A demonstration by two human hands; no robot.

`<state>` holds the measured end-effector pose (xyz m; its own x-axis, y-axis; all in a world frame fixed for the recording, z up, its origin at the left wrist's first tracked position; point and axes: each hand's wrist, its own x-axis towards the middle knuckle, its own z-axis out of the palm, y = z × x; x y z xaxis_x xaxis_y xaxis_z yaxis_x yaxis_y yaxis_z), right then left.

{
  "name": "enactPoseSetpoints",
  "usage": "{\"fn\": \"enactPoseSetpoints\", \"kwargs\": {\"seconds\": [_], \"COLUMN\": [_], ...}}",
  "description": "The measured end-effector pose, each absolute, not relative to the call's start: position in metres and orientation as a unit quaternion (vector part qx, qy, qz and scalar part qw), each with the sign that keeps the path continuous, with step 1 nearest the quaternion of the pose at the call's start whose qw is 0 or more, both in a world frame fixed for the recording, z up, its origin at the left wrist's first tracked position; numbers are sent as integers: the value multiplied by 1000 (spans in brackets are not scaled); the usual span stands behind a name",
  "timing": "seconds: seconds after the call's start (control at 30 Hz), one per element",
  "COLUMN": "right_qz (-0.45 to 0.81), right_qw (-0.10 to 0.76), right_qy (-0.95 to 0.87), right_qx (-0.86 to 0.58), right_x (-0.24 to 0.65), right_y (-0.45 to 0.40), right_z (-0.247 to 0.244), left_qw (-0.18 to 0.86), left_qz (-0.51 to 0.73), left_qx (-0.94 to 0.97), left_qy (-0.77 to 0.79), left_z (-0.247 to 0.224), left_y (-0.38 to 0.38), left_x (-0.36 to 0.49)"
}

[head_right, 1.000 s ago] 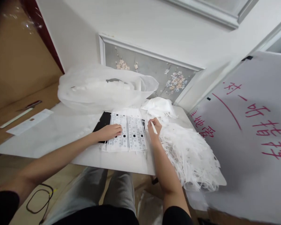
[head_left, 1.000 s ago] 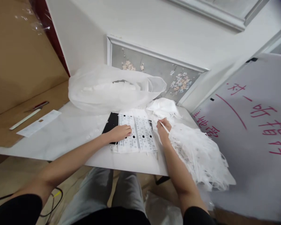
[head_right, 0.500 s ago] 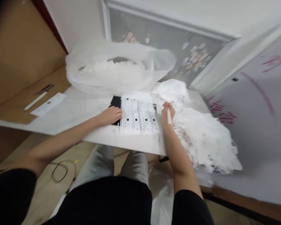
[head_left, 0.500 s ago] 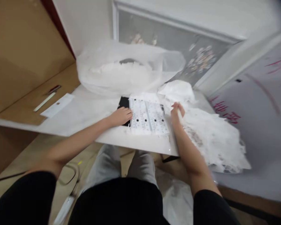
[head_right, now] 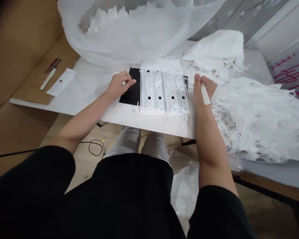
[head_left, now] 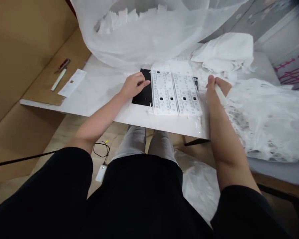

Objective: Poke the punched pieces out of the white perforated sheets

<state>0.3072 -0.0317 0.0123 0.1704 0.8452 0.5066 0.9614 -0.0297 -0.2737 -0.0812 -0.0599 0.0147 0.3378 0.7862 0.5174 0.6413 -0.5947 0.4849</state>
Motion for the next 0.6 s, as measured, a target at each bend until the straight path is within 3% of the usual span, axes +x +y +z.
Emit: {"fn": "enactPoseSetpoints", "kwargs": {"seconds": [0.13,0.33,0.6], "right_qz": [-66,-52,55], "right_qw": [321,311,309], "right_qy": [-628,-611,-707], "right_qx": [-706,-726,-634], "right_x": [324,331,300], "right_y": [-21,-16,-68], "right_z": [9,7,17], "left_qw": [113,37,29], "left_qz": [377,405,368], "left_qx": [804,781,820], "left_qy": [445,474,437], "left_z": [12,3,15], "left_y": [-61,-51,-70], "left_x": [-83,-83,-72]}}
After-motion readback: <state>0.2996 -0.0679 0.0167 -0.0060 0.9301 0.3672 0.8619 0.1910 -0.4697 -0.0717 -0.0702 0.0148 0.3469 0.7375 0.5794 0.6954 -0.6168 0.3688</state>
